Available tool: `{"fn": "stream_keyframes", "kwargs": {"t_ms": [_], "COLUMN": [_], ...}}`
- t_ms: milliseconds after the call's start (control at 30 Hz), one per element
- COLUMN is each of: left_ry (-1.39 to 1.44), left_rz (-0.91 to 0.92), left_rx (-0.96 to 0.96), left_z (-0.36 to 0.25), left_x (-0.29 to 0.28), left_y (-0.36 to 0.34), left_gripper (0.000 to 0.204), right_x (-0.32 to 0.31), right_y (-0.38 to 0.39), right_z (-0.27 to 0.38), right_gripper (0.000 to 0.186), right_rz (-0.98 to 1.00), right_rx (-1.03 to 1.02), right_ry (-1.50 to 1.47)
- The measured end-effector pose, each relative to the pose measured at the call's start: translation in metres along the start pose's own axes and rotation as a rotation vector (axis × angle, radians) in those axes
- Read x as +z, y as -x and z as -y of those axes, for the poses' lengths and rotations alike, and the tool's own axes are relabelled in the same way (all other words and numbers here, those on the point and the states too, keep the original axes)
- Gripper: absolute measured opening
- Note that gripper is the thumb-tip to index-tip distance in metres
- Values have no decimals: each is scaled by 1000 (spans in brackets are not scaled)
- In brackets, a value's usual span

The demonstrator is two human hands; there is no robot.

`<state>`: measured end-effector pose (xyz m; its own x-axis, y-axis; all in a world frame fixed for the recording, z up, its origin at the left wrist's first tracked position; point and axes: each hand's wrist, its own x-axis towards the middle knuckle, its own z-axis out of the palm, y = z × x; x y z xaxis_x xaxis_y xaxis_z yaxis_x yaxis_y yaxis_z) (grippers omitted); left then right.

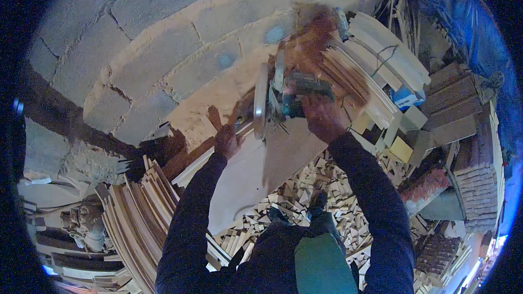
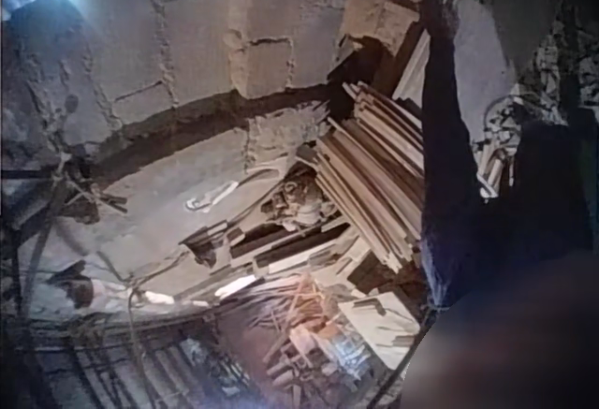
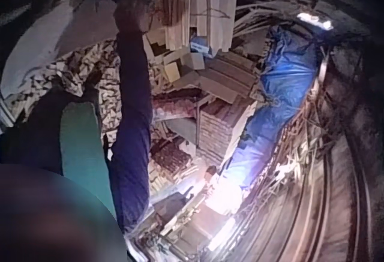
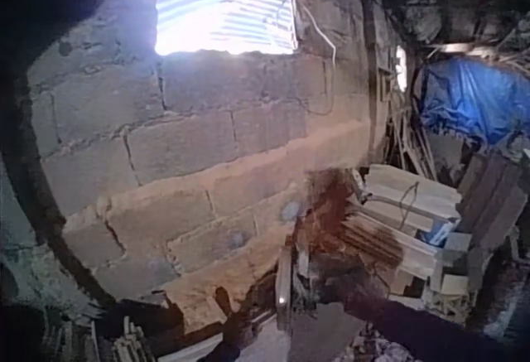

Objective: Measuring and cutting thin wood slats using a handheld circular saw on a workbench.

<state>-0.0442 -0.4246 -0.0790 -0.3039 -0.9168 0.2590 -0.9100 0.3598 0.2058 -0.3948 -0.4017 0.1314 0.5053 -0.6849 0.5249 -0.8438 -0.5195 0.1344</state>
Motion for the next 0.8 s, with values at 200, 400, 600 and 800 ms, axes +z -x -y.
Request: {"fn": "stream_keyframes", "kwargs": {"t_ms": [200,400,600,800], "left_ry": [34,19,-67,-87], "left_rz": [30,37,71,-24], "left_rx": [-23,-21,-35,4], "left_z": [4,4,-2,-5], "left_x": [8,8,5,3], "left_y": [-1,0,-1,-1], "left_gripper": [53,60,62,58], "right_x": [-12,-9,-16,-25], "right_y": [-21,-32,-41,-69], "right_z": [-19,-29,-38,-55], "right_gripper": [40,41,44,59], "right_rz": [124,129,164,-110], "right_rx": [55,54,58,-135], "right_ry": [-10,13,-77,-361]}}
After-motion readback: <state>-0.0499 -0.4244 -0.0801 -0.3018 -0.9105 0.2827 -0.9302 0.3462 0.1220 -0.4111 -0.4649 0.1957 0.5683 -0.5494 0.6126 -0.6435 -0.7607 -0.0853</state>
